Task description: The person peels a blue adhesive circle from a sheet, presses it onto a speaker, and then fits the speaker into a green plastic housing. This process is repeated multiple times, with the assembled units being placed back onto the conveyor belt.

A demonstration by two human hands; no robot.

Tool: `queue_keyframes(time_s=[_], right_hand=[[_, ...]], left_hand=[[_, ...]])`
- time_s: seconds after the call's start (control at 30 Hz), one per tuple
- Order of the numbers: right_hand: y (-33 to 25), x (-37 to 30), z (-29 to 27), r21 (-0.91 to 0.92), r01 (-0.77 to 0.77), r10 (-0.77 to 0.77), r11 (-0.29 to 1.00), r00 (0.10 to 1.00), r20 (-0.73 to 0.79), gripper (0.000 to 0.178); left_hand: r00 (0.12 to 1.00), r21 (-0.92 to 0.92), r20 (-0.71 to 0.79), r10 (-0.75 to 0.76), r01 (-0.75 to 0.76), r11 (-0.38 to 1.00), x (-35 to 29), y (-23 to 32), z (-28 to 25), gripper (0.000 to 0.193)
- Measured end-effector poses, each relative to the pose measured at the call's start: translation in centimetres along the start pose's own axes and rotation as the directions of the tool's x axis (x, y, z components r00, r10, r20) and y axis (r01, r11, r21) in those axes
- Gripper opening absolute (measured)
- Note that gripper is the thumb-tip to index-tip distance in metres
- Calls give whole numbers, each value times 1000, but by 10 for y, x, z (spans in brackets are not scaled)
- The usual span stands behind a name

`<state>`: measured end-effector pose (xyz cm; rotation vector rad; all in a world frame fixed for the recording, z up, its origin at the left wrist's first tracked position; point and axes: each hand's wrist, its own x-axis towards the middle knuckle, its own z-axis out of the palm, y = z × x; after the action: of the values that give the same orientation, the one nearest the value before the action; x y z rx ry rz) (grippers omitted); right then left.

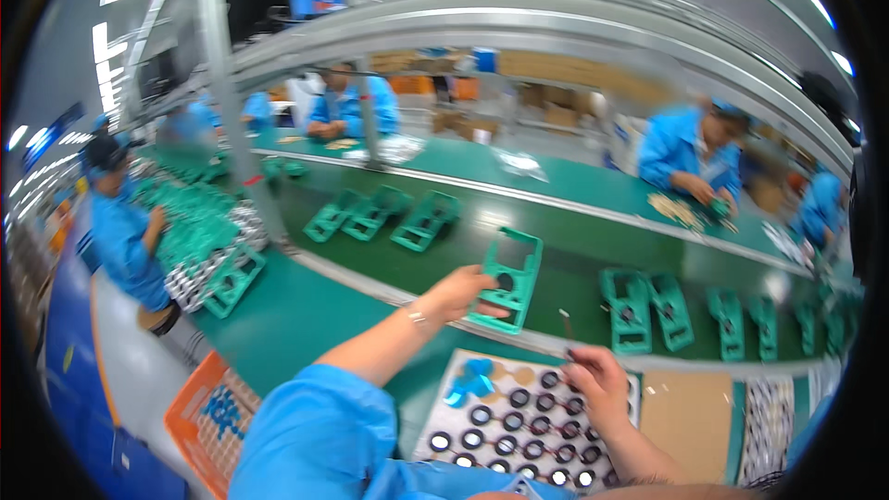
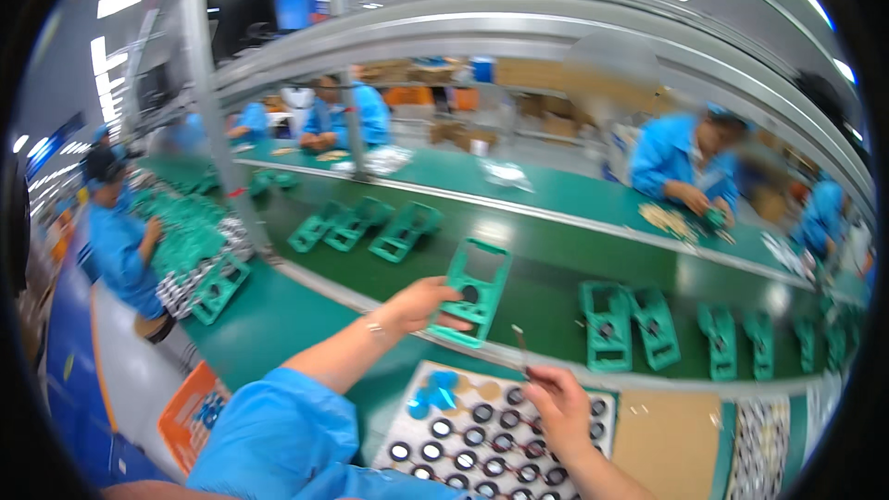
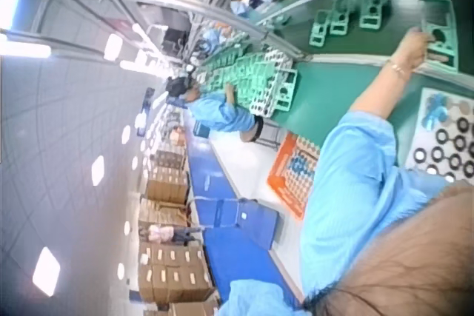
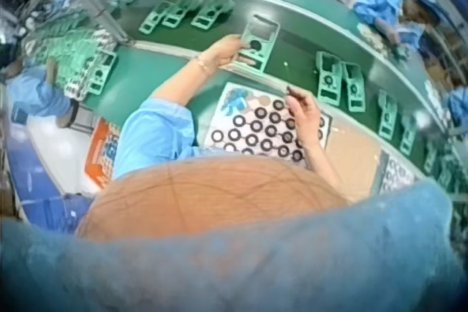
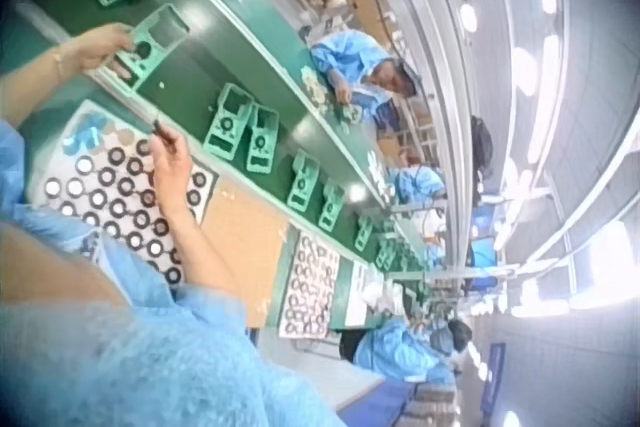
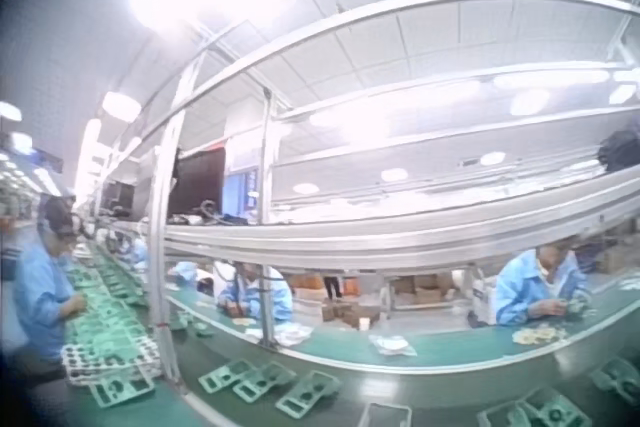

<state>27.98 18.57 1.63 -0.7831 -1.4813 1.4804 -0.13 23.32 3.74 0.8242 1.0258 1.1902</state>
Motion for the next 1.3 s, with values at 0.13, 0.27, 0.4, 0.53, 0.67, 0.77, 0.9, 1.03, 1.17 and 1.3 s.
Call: queue_keyframes(time_s=[0.13, 0.27, 0.4, 0.53, 0.67, 0.77, 0.9, 1.03, 1.17, 1.3], right_hand=[[-10, 3, 1, -150, 217, -224, 965, 974, -30, 24], [-26, -2, 2, -542, 518, -567, 661, 819, 91, 28], [-22, -4, 4, -713, 569, -638, 409, 737, 222, 34], [-16, -4, 7, -753, 560, -626, 347, 736, 259, 36], [-12, -2, 6, -773, 549, -604, 317, 745, 282, 34], [-10, -2, 7, -775, 551, -610, 308, 740, 284, 34], [-10, -4, 9, -783, 544, -623, 300, 734, 271, 34], [-13, -5, 10, -792, 556, -625, 252, 718, 306, 34], [-12, -5, 10, -792, 566, -632, 230, 705, 320, 35], [-10, -4, 12, -789, 571, -649, 226, 692, 316, 38]], left_hand=[[982, -5, 180, -50, 52, 999, -45, -11, 44, 33], [960, -34, 267, -86, 99, 995, -61, -33, 72, 37], [957, -2, 289, -24, 25, 1000, -71, -49, 84, 36], [960, 30, 279, 35, -45, 999, -78, -60, 83, 43], [947, 117, 311, 74, -116, 986, -78, -61, 86, 42], [951, 154, 301, 67, -118, 981, -81, -61, 87, 43], [949, 154, 305, 82, -135, 979, -85, -60, 89, 44], [942, 105, 315, 119, -159, 982, -87, -59, 90, 45], [943, 122, 312, 118, -163, 979, -86, -62, 87, 48], [935, 130, 328, 139, -190, 973, -87, -61, 88, 46]])
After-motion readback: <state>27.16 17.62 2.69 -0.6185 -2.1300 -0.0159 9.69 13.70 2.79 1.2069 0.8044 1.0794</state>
